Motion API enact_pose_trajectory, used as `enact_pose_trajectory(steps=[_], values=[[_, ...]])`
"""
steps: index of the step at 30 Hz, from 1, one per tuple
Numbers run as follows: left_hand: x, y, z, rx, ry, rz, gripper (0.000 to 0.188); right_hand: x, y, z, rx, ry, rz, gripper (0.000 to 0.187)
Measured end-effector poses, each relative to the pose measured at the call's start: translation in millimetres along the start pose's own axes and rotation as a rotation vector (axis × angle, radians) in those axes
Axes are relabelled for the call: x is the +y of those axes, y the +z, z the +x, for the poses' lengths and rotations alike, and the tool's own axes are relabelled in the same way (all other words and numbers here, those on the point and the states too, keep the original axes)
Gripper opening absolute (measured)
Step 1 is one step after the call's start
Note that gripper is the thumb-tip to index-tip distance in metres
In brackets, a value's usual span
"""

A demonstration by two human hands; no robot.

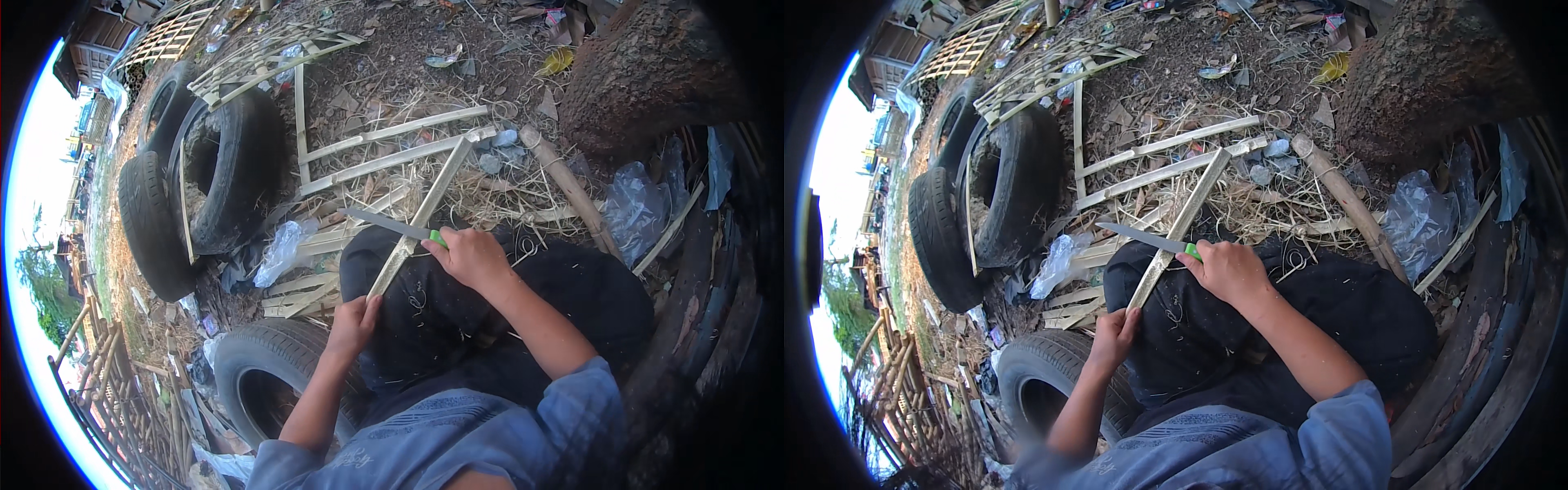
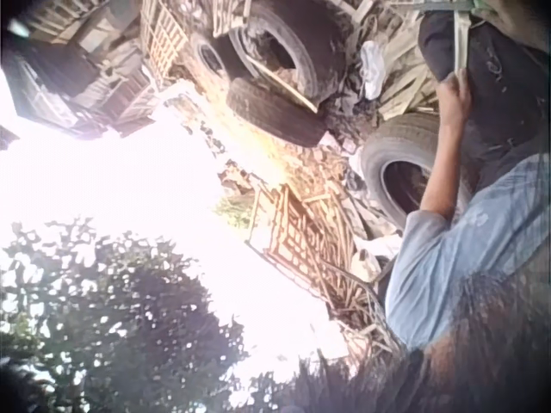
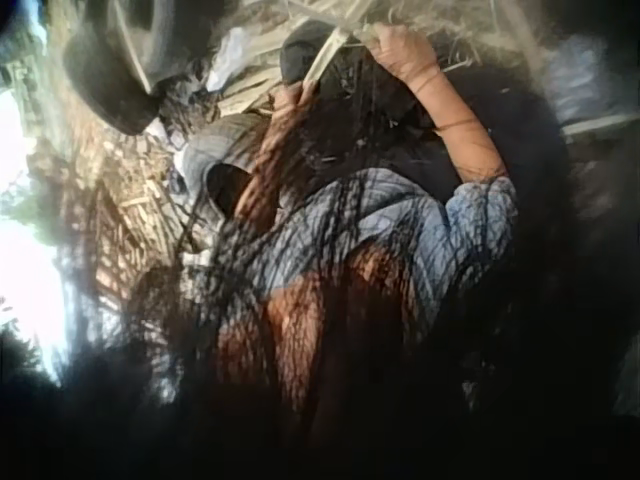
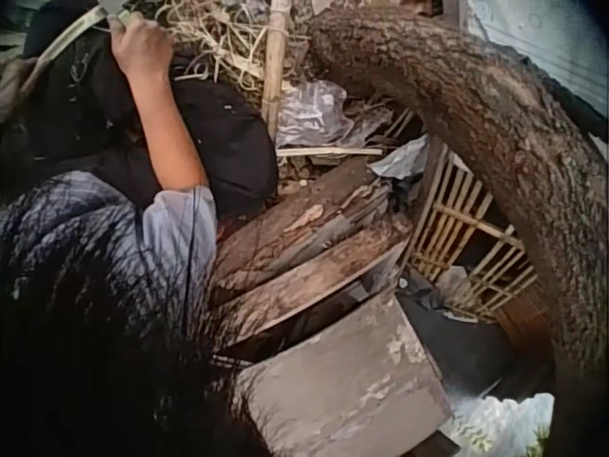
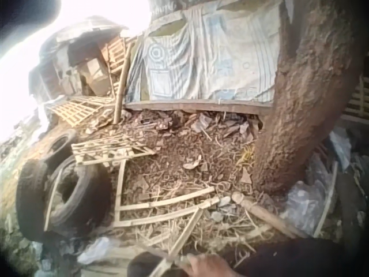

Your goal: The person carves a bamboo strip with a knife, fits it into a bamboo frame by hand, and hammers the joints with a piece of wood.

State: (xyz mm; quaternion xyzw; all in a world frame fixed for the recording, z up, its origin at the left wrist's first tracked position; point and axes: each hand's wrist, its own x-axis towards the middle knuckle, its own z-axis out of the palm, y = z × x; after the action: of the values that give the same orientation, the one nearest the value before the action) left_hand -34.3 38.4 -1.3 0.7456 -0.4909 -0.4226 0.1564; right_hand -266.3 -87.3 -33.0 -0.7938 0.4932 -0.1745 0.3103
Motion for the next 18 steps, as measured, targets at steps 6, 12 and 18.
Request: enact_pose_trajectory(steps=[6,12,18], values=[[9,-4,0,0.065,0.092,0.155,0.040,65,-50,25,0.071,0.339,-0.151,0.049],[12,-13,14,-0.187,-0.145,-0.248,0.047,52,-94,7,0.192,0.309,0.067,0.046],[10,-32,32,-0.494,-0.322,-0.409,0.051,8,-1,1,0.122,-0.050,0.121,0.048]])
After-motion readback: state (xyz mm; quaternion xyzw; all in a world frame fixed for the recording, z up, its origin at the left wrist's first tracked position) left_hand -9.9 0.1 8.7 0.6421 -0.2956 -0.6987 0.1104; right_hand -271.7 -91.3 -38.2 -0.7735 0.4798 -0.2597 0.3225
